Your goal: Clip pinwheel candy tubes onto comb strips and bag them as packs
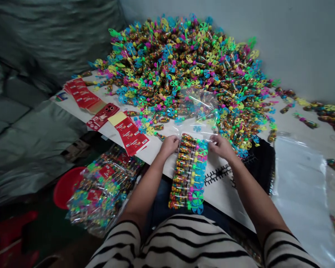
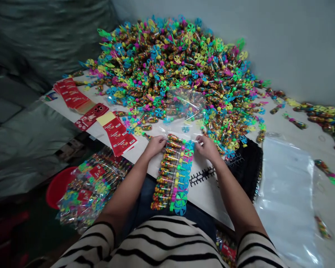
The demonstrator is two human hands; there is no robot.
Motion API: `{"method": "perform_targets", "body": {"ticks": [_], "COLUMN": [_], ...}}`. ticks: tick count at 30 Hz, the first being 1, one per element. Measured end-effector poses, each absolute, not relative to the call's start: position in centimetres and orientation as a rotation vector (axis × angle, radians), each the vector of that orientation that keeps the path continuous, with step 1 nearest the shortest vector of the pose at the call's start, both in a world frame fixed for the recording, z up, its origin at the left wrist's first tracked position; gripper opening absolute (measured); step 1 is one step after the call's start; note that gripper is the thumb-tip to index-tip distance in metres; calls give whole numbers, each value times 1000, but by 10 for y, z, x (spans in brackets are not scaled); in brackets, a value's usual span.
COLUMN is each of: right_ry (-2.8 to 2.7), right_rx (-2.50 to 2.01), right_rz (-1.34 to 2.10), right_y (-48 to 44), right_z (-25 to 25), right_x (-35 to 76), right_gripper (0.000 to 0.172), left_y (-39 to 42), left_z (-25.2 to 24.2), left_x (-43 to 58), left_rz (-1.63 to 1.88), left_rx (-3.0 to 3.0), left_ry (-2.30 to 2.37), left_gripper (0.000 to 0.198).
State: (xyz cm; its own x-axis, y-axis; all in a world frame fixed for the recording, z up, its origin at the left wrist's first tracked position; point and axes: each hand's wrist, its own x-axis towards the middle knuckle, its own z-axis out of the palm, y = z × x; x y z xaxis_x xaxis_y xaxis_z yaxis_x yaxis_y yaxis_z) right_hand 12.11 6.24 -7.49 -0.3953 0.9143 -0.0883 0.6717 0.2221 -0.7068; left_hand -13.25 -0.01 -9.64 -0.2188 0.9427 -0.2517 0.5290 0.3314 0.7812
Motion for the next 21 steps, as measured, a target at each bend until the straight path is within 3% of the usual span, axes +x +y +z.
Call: {"method": "perform_targets", "body": {"ticks": [3,5,8,10,21], "right_ry": [-2290,-2249,-2131,-2080,-2487], "right_rx": [-1451,-1406,-1304,-1270,-914], "right_rz": [712,647,692,774,1164], "right_y": [56,54,47,39,-96], "right_z": [-66,-64,-65,-66,-45], "right_x": [112,107,109,118,173], "right_gripper": [21,22,26,25,26], "left_y": [8,17,20,6,-186], "left_z": [-92,-91,-93,-94,-76], "left_x": [-135,-134,-130,-128,-144], "left_rz": [737,886,1110,1184,928], "left_rx": [1356,1368,1300,1307,1371], "left_ry": [1985,2007,1913,1887,1505], "left_gripper": [5,11,6,13,22]}}
